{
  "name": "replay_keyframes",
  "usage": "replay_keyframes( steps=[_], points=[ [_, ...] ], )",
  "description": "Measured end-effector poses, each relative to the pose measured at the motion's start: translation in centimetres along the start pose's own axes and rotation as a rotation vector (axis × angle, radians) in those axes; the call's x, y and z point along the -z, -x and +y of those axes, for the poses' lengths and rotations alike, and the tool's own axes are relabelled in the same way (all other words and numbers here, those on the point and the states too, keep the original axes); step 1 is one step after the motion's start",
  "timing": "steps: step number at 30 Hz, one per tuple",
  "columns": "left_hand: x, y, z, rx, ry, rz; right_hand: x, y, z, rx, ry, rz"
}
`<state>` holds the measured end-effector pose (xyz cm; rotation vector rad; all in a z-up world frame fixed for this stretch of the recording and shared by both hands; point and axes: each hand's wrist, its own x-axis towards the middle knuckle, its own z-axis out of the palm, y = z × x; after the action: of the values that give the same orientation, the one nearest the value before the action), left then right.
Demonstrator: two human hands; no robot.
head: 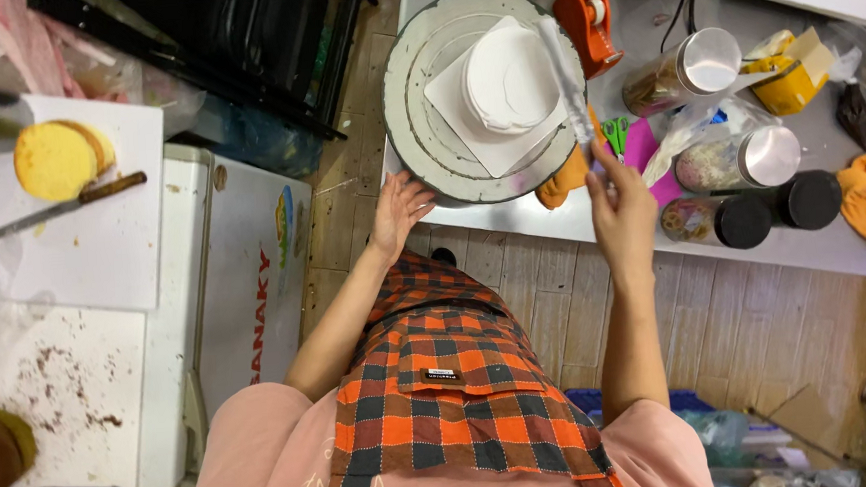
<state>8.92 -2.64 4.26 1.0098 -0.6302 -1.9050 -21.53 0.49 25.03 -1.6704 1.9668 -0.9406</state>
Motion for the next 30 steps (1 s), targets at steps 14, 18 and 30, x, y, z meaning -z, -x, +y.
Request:
replay_keyframes(
  steps=[14,18,30],
  points=[
    [1.2,-3.4,6.0,0.372,-0.053,-0.275,1.9,-2.6,-10.9,0.09,-0.006,-0.239],
    [1.9,-4.4,5.4,0.346,-0.117,-0.295,4.6,-8.3,-17.3,0.603,0.939,-0.276],
    [4.0,-5.7,3.8,0.168,0.058,-0.188,-5.8,-12.3,-22.7,0.977,1.71,-0.751]
  ],
)
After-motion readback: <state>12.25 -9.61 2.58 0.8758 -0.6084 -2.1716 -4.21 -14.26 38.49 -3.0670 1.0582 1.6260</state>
